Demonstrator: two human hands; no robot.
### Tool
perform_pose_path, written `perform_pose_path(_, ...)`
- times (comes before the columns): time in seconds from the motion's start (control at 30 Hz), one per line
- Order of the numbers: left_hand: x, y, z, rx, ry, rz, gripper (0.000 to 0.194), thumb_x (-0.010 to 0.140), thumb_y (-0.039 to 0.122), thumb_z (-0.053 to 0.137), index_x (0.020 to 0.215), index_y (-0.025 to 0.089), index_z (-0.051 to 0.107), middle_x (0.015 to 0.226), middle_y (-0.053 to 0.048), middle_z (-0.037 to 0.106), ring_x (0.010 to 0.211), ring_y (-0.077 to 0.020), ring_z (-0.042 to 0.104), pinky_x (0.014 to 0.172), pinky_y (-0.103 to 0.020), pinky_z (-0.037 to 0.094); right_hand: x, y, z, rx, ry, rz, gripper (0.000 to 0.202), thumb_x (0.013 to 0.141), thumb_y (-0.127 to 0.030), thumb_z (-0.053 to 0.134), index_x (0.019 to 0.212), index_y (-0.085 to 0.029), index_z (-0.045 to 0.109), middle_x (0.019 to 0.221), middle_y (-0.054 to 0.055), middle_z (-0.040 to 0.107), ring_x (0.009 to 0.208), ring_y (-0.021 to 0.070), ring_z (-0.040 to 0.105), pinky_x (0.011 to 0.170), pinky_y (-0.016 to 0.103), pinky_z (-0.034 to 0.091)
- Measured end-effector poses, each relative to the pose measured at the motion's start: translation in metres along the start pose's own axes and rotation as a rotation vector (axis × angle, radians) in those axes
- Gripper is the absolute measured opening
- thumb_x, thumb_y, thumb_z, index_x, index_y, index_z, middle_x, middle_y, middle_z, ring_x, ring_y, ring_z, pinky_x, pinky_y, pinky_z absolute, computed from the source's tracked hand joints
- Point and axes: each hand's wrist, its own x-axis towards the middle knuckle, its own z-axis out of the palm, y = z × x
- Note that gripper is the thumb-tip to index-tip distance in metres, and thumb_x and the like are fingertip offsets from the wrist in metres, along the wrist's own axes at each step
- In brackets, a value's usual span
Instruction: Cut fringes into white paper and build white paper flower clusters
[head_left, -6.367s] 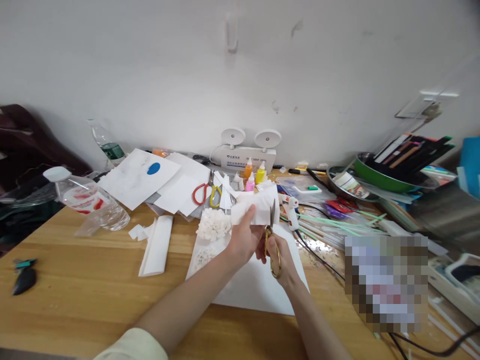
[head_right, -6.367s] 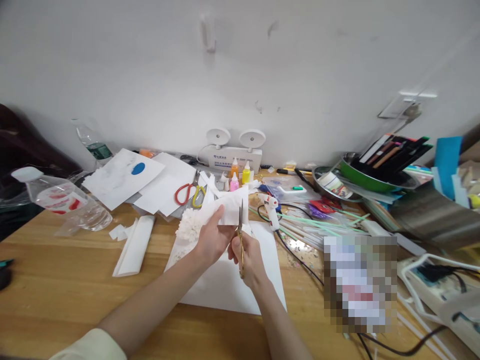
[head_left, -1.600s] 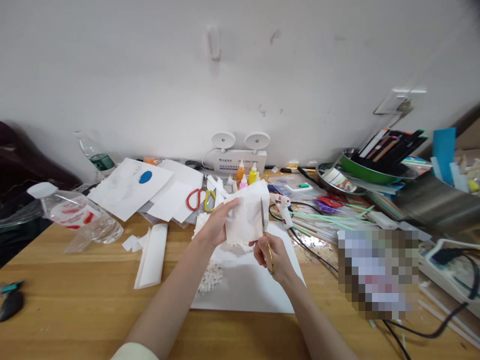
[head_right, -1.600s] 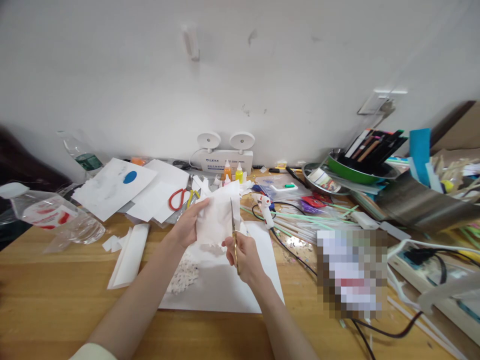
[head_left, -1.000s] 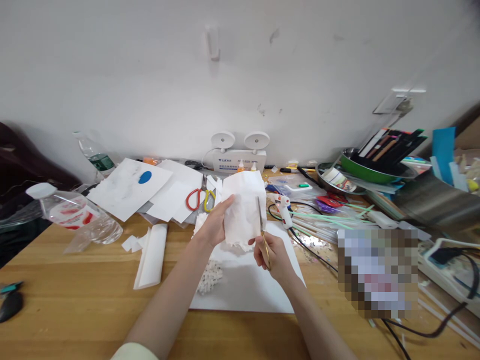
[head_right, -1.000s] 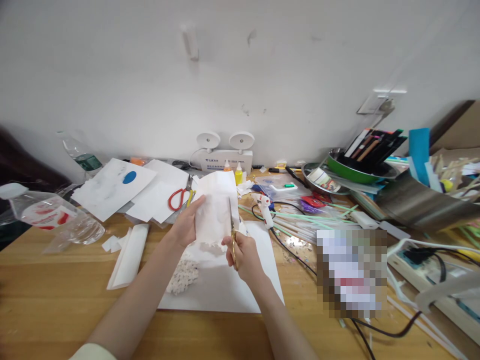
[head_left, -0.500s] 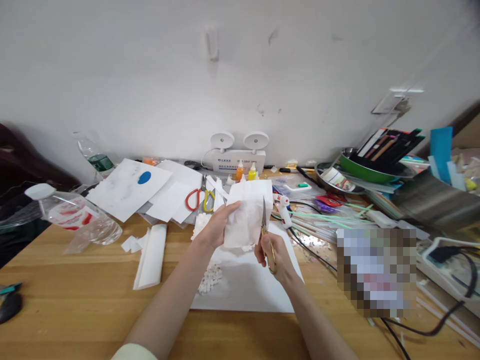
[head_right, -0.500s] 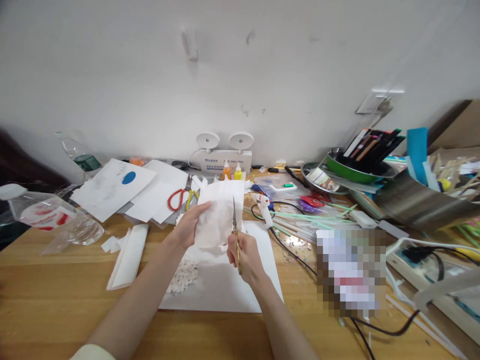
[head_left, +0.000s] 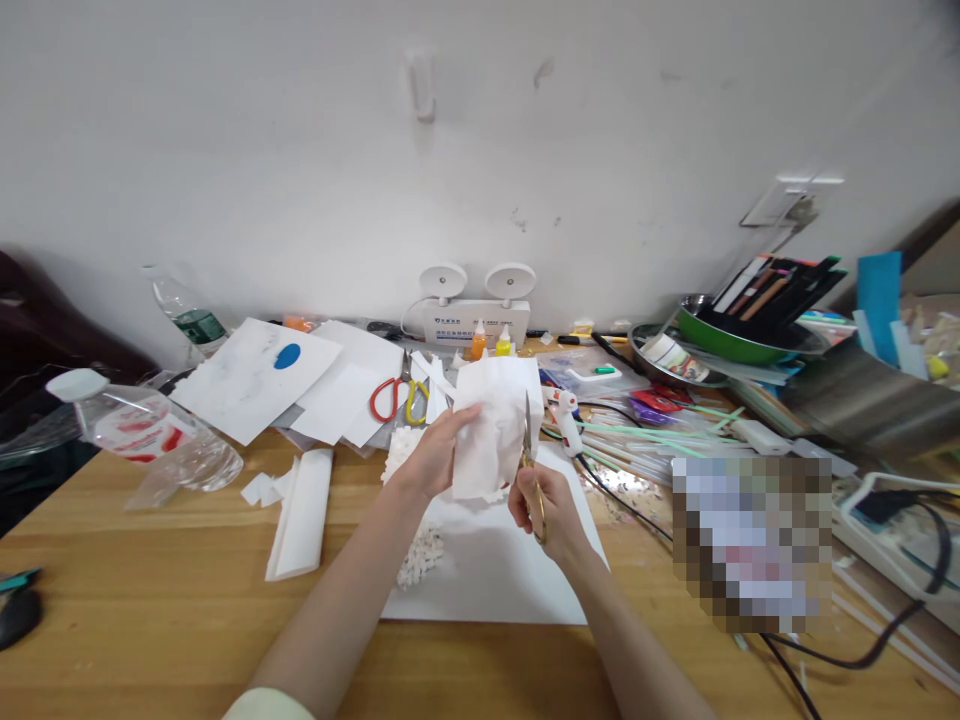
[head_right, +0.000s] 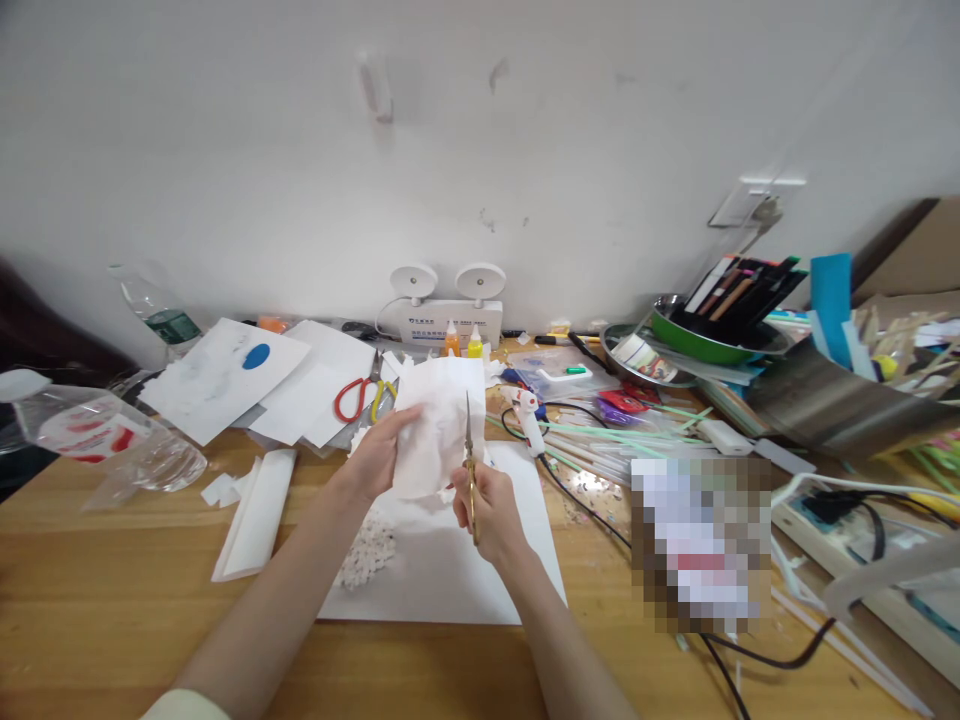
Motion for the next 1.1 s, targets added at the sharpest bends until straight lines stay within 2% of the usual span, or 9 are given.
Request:
perform_pose_path(0.2, 0.0, 0.0, -0.001, -0.032, -0.01, -0.023, 0.026, 0.07, 0.027, 0.062, 0.092, 0.013, 0.065, 0.074, -0.004, 0.069, 0.074, -0.0192, 0.064, 0.067, -0.027, 0.049, 0.0, -0.005, 0.002, 0.016, 0.017, 0.054, 0.058, 0.068, -0.072, 0.043, 0.043, -0.02, 0.04, 0.03, -0.005, 0.035, 0.025, 0.0053, 0.028, 0.029, 0.02, 0.017)
perform_pose_path(0.53, 0.001, -0.002, 0.001, -0.058, 0.025, -0.005, 0.029, 0.068, 0.026, 0.063, 0.093, 0.013, 0.064, 0.071, -0.003, 0.069, 0.076, -0.0197, 0.064, 0.071, -0.028, 0.049, 0.0, -0.003, 0.0, -0.018, 0.017, 0.02, 0.051, 0.074, -0.062, 0.044, 0.046, -0.02, 0.04, 0.031, -0.005, 0.036, 0.027, 0.0054, 0.029, 0.032, 0.02, 0.019)
perform_pose_path(0.63, 0.001, 0.0, 0.0, -0.08, 0.03, -0.047, 0.028, 0.067, 0.027, 0.062, 0.091, 0.012, 0.065, 0.073, -0.004, 0.069, 0.078, -0.0209, 0.064, 0.074, -0.029, 0.049, 0.0, -0.002, -0.001, -0.031, 0.006, 0.014, 0.05, 0.075, -0.06, 0.044, 0.046, -0.02, 0.04, 0.032, -0.005, 0.037, 0.028, 0.0057, 0.03, 0.032, 0.02, 0.021)
perform_pose_path(0.73, 0.001, 0.004, -0.002, -0.125, -0.02, -0.128, 0.03, 0.069, 0.031, 0.058, 0.091, 0.011, 0.065, 0.077, -0.008, 0.07, 0.083, -0.0242, 0.064, 0.078, -0.033, 0.048, 0.001, 0.0, -0.001, -0.029, -0.017, 0.028, 0.047, 0.075, -0.057, 0.045, 0.048, -0.019, 0.041, 0.032, -0.005, 0.038, 0.028, 0.0058, 0.03, 0.031, 0.02, 0.021)
perform_pose_path(0.83, -0.002, 0.009, -0.004, -0.147, -0.053, -0.099, 0.033, 0.069, 0.032, 0.057, 0.093, 0.01, 0.065, 0.081, -0.01, 0.07, 0.086, -0.0261, 0.064, 0.079, -0.035, 0.048, 0.001, 0.004, -0.001, -0.025, -0.04, 0.032, 0.042, 0.075, -0.055, 0.048, 0.053, -0.019, 0.045, 0.032, -0.006, 0.039, 0.027, 0.0057, 0.03, 0.031, 0.019, 0.021)
perform_pose_path(0.97, -0.005, 0.012, -0.003, -0.06, 0.075, -0.016, 0.033, 0.067, 0.03, 0.065, 0.095, 0.013, 0.064, 0.081, -0.007, 0.07, 0.08, -0.0224, 0.065, 0.074, -0.031, 0.05, 0.0, 0.003, 0.0, -0.005, -0.069, 0.046, 0.041, 0.073, -0.057, 0.049, 0.061, -0.018, 0.05, 0.032, -0.006, 0.041, 0.026, 0.0057, 0.028, 0.029, 0.019, 0.019)
perform_pose_path(1.03, -0.006, 0.013, 0.0, -0.017, 0.127, -0.008, 0.03, 0.067, 0.028, 0.066, 0.093, 0.014, 0.063, 0.078, -0.006, 0.07, 0.074, -0.0197, 0.065, 0.068, -0.028, 0.05, -0.001, -0.001, 0.0, -0.012, -0.07, 0.035, 0.044, 0.073, -0.06, 0.047, 0.057, -0.019, 0.047, 0.033, -0.005, 0.04, 0.026, 0.006, 0.029, 0.03, 0.02, 0.019)
perform_pose_path(1.1, -0.007, 0.013, 0.003, -0.003, 0.125, -0.011, 0.023, 0.067, 0.027, 0.066, 0.087, 0.014, 0.064, 0.073, -0.005, 0.07, 0.067, -0.0174, 0.064, 0.062, -0.025, 0.049, -0.002, -0.004, 0.0, -0.036, -0.06, 0.015, 0.048, 0.074, -0.062, 0.044, 0.051, -0.02, 0.042, 0.033, -0.004, 0.039, 0.027, 0.0064, 0.031, 0.03, 0.02, 0.02)
